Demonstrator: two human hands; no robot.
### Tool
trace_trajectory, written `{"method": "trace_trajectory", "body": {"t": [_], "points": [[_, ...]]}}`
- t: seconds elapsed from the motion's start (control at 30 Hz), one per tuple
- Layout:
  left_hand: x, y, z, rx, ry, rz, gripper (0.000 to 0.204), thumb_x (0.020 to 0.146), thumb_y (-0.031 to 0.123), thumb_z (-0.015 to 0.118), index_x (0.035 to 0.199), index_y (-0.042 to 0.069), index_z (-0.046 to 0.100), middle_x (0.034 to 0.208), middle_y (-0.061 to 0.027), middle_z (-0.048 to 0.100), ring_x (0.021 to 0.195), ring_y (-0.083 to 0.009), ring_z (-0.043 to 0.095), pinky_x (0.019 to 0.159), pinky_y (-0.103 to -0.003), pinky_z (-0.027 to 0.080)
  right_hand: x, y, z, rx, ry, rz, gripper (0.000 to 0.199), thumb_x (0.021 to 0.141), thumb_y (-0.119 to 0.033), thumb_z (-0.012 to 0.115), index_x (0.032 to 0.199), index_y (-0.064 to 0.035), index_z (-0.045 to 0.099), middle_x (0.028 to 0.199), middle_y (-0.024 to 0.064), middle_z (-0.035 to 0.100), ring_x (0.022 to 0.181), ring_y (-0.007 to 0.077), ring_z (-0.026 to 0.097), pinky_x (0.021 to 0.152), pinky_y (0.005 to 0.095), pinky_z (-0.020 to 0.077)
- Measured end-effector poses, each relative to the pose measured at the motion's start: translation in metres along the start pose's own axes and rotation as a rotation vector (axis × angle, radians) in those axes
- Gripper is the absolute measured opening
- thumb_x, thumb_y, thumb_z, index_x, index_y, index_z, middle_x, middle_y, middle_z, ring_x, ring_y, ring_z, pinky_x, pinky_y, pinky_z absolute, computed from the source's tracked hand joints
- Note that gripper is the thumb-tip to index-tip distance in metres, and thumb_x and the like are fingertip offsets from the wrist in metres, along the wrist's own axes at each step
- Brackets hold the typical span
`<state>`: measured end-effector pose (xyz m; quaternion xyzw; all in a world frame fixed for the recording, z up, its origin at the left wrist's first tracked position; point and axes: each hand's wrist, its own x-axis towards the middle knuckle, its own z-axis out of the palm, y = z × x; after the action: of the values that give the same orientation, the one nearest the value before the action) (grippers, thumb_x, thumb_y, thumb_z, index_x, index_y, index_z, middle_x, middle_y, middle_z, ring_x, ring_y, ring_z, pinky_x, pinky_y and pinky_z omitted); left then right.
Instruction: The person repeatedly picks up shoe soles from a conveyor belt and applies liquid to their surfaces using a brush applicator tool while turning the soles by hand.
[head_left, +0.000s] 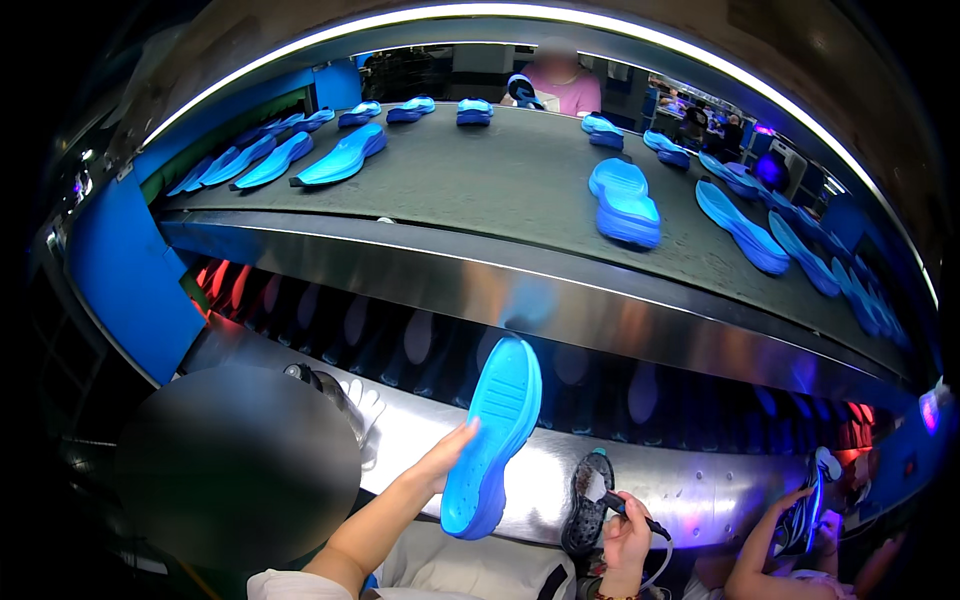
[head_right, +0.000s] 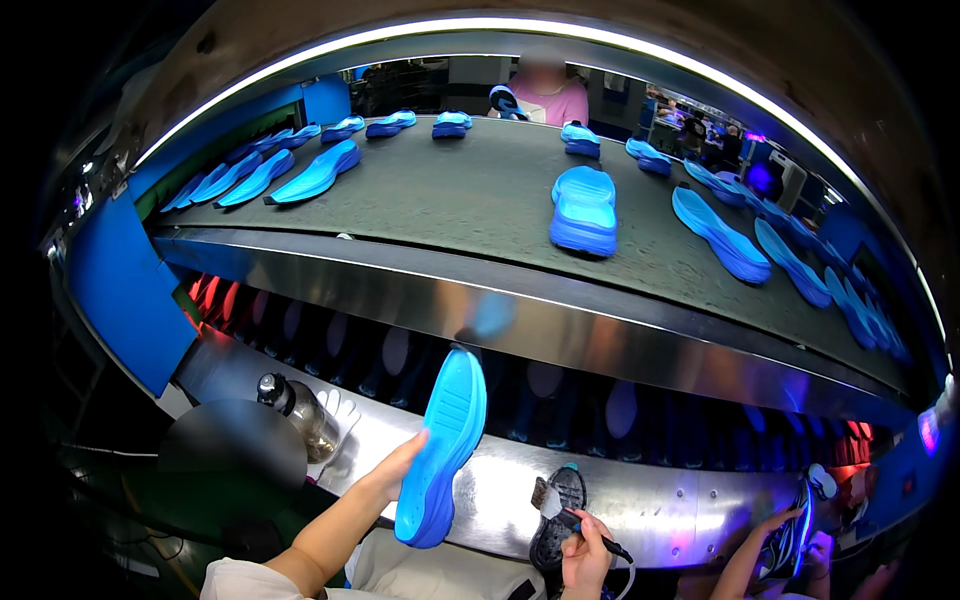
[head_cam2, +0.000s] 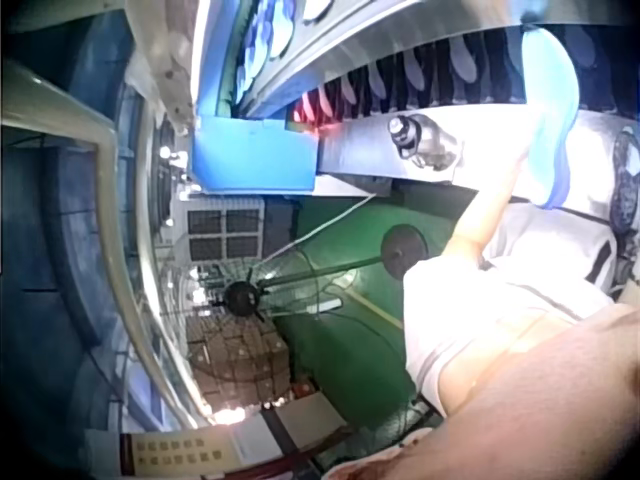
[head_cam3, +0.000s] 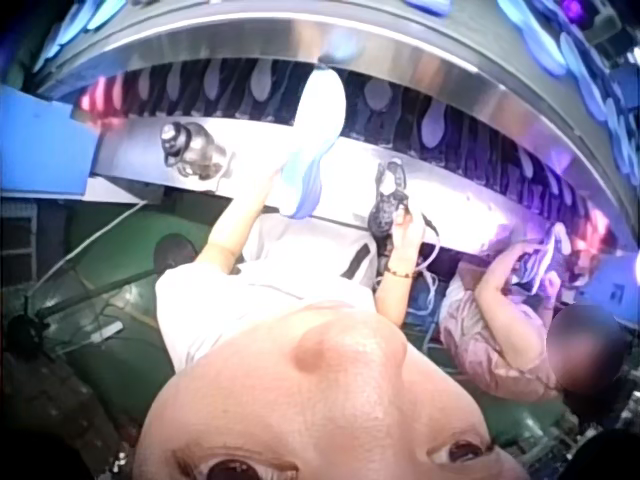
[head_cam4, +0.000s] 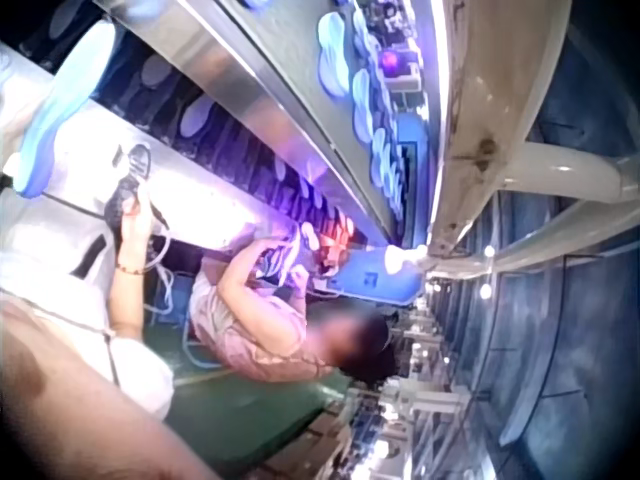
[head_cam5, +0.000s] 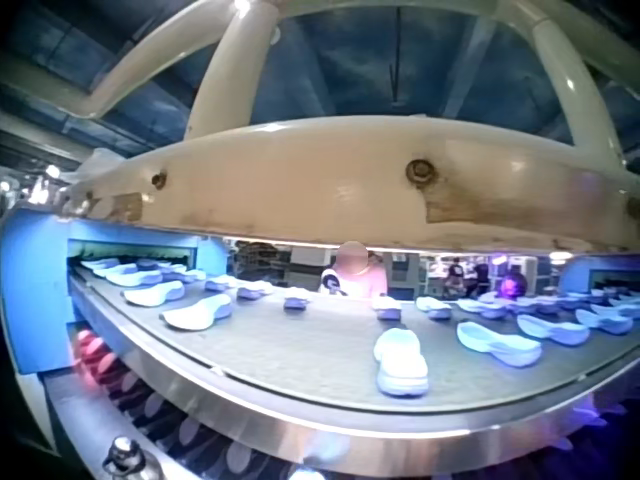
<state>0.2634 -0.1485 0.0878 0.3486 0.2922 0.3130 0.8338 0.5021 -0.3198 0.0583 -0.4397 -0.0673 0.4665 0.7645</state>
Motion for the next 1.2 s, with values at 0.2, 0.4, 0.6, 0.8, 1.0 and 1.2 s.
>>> {"method": "trace_trajectory", "body": {"t": [0.2, 0.4, 0.6, 0.8, 1.0, 1.2], "points": [[0.009, -0.025, -0.012, 0.008, 0.128, -0.120, 0.052, 0.090, 0.038, 0.043, 0.125, -0.001, 0.037, 0.115, -0.0157, 0.050, 0.103, -0.0216, 0.051, 0.086, -0.035, 0.043, 0.002, 0.001, -0.004, 0.027, 0.022, 0.030, 0.020, 0.082, -0.010, 0.051, 0.093, 0.0059, 0.055, 0.089, 0.0174, 0.062, 0.042, 0.0130, 0.044, 0.039, 0.0229, 0.0333], [0.014, -0.057, -0.020, 0.361, 0.263, -0.029, 0.056, 0.090, 0.042, 0.041, 0.118, -0.006, 0.042, 0.104, -0.0163, 0.056, 0.090, -0.0203, 0.057, 0.079, -0.031, 0.047, 0.005, 0.003, -0.010, 0.042, 0.035, 0.029, 0.019, 0.083, -0.010, 0.051, 0.093, 0.0057, 0.056, 0.087, 0.0164, 0.062, 0.042, 0.0131, 0.045, 0.039, 0.0227, 0.0336], [0.015, -0.077, -0.018, 0.344, 0.378, -0.138, 0.063, 0.087, 0.051, 0.040, 0.106, -0.009, 0.050, 0.088, -0.0132, 0.059, 0.075, -0.0167, 0.058, 0.069, -0.028, 0.048, 0.006, 0.007, -0.014, 0.049, 0.058, 0.080, 0.017, 0.082, -0.008, 0.052, 0.092, 0.0049, 0.057, 0.084, 0.0130, 0.061, 0.043, 0.0131, 0.046, 0.039, 0.0224, 0.0342], [0.018, -0.085, -0.016, 0.406, 0.340, -0.291, 0.068, 0.085, 0.053, 0.044, 0.108, -0.011, 0.049, 0.096, -0.0165, 0.059, 0.084, -0.0206, 0.059, 0.075, -0.031, 0.048, 0.010, 0.006, -0.017, 0.002, 0.053, 0.078, 0.019, 0.083, -0.010, 0.051, 0.096, 0.0032, 0.057, 0.078, 0.0084, 0.061, 0.042, 0.0101, 0.045, 0.041, 0.0218, 0.0355], [0.005, -0.099, -0.039, 0.236, 0.190, -0.270, 0.060, 0.082, 0.042, 0.056, 0.114, -0.008, 0.045, 0.097, -0.0155, 0.058, 0.082, -0.0230, 0.059, 0.074, -0.035, 0.049, 0.012, -0.003, -0.008, -0.026, 0.015, 0.080, 0.020, 0.083, -0.010, 0.052, 0.096, 0.0043, 0.058, 0.079, 0.0066, 0.059, 0.046, 0.0101, 0.045, 0.045, 0.0219, 0.0343], [-0.012, -0.121, -0.067, 0.009, 0.188, -0.375, 0.053, 0.081, 0.027, 0.057, 0.120, -0.004, 0.039, 0.105, -0.0187, 0.054, 0.090, -0.0290, 0.056, 0.080, -0.040, 0.047, 0.014, -0.004, -0.023, -0.008, 0.072, 0.030, 0.021, 0.082, -0.014, 0.059, 0.095, 0.0029, 0.060, 0.073, 0.0008, 0.057, 0.048, 0.0059, 0.046, 0.044, 0.0182, 0.0358]]}}
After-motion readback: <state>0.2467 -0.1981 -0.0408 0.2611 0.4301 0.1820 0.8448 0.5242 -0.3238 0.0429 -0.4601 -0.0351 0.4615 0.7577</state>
